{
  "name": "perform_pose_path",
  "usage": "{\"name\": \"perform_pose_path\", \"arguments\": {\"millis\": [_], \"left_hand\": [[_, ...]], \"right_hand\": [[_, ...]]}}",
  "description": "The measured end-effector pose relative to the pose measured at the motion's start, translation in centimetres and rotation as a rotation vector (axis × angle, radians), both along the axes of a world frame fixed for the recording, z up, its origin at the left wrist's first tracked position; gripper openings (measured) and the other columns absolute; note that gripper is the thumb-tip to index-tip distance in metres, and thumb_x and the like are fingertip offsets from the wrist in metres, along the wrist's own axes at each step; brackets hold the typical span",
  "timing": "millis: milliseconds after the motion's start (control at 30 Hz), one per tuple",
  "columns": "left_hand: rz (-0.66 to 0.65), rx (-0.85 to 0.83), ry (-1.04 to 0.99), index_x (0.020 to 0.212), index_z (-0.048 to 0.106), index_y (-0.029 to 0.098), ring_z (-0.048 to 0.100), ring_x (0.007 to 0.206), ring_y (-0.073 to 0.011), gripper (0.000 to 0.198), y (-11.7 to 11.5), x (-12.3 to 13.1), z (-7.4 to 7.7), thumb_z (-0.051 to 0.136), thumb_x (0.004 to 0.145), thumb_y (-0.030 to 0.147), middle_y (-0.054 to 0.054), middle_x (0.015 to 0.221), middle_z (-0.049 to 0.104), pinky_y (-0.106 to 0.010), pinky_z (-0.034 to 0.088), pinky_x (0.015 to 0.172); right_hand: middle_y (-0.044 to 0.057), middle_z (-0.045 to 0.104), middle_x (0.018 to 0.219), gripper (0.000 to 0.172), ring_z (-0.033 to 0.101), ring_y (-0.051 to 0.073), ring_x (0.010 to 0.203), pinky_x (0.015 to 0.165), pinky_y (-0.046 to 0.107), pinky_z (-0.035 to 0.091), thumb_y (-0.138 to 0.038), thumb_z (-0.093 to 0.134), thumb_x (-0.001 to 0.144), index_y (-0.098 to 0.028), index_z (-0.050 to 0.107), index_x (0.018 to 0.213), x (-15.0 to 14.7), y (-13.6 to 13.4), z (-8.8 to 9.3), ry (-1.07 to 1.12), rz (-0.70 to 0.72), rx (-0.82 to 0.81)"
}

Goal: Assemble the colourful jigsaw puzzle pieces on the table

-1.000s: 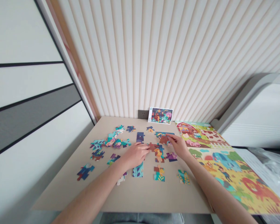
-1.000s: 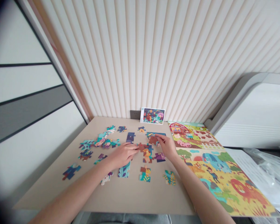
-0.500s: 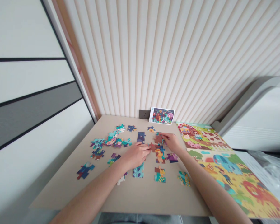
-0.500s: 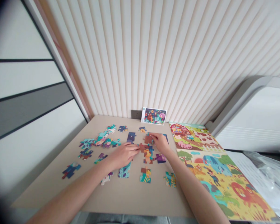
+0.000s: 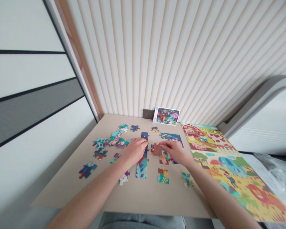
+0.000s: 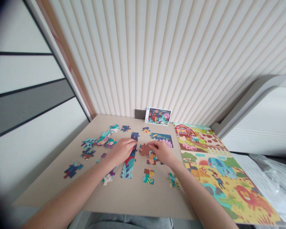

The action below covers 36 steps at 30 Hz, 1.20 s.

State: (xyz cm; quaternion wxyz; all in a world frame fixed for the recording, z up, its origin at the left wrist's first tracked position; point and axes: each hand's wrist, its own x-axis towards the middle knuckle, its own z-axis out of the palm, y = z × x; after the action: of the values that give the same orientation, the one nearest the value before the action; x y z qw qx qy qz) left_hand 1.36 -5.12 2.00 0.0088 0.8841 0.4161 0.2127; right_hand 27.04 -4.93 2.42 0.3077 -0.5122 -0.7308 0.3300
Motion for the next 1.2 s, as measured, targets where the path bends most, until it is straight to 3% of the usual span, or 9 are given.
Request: {"name": "perform_pose_path", "arguments": {"millis": [133,300,467,633,800,1033,1200], "left_hand": [[-0.024,0.000,-0.013,0.106,0.071,0.021,0.064,0.106,-0.0231,0.026,0.0,-0.1,-0.3,0.051,0.095,0.010,-0.008,0.112,0.070,-0.039,0.049,0.099],[-0.093,0.010,0.021,0.109,0.071,0.021,0.064,0.107,-0.0225,0.026,0.2,-0.4,0.1,0.049,0.098,0.013,-0.008,0.111,0.071,-0.039,0.047,0.101],[-0.054,0.034,0.059,0.111,0.070,0.019,0.064,0.108,-0.0237,0.023,0.8,-1.5,0.4,0.051,0.098,0.015,-0.009,0.113,0.070,-0.040,0.047,0.100],[-0.048,0.030,0.087,0.111,0.070,0.020,0.064,0.109,-0.0234,0.023,1.0,-2.0,-0.3,0.051,0.098,0.017,-0.009,0.114,0.071,-0.040,0.046,0.101],[-0.055,0.014,0.103,0.115,0.070,0.019,0.064,0.113,-0.0236,0.026,1.1,-2.0,-1.1,0.048,0.100,0.019,-0.009,0.120,0.070,-0.040,0.045,0.104],[-0.077,0.005,0.052,0.116,0.070,0.020,0.064,0.115,-0.0238,0.026,0.9,-1.7,-0.5,0.049,0.100,0.019,-0.009,0.121,0.070,-0.041,0.045,0.106],[-0.100,-0.205,-0.256,0.131,0.063,0.022,0.066,0.112,-0.0232,0.033,-0.2,-0.8,1.0,0.053,0.100,0.029,-0.008,0.124,0.070,-0.038,0.049,0.103]], "right_hand": [[0.001,0.076,0.088,0.028,0.067,0.019,0.076,0.071,0.030,0.052,-0.035,0.053,0.095,-0.023,0.078,0.097,-1.3,-2.1,-0.1,-0.009,0.130,-0.064],[0.006,0.076,0.101,0.022,0.068,0.021,0.088,0.082,0.034,0.052,-0.030,0.059,0.094,-0.024,0.078,0.103,-1.5,-2.9,0.3,-0.143,0.084,0.093],[0.007,0.072,0.118,0.027,0.064,0.026,0.111,0.097,0.040,0.049,-0.030,0.069,0.089,-0.031,0.075,0.115,-1.0,-4.7,0.5,-0.282,0.167,0.208],[0.008,0.068,0.126,0.034,0.061,0.028,0.117,0.103,0.044,0.047,-0.029,0.071,0.088,-0.032,0.073,0.122,-0.9,-5.8,-0.7,-0.350,0.154,0.262],[0.009,0.067,0.127,0.034,0.060,0.028,0.120,0.105,0.043,0.047,-0.029,0.070,0.090,-0.031,0.072,0.124,-1.0,-5.7,-0.8,-0.334,0.160,0.249],[0.009,0.066,0.125,0.042,0.061,0.028,0.115,0.103,0.044,0.049,-0.030,0.072,0.087,-0.031,0.068,0.129,-1.0,-5.8,-0.3,-0.280,0.092,0.211],[0.009,0.065,0.119,0.044,0.063,0.027,0.107,0.096,0.041,0.052,-0.040,0.069,0.089,-0.029,0.066,0.132,-0.5,-5.3,0.7,-0.081,-0.148,0.301]]}}
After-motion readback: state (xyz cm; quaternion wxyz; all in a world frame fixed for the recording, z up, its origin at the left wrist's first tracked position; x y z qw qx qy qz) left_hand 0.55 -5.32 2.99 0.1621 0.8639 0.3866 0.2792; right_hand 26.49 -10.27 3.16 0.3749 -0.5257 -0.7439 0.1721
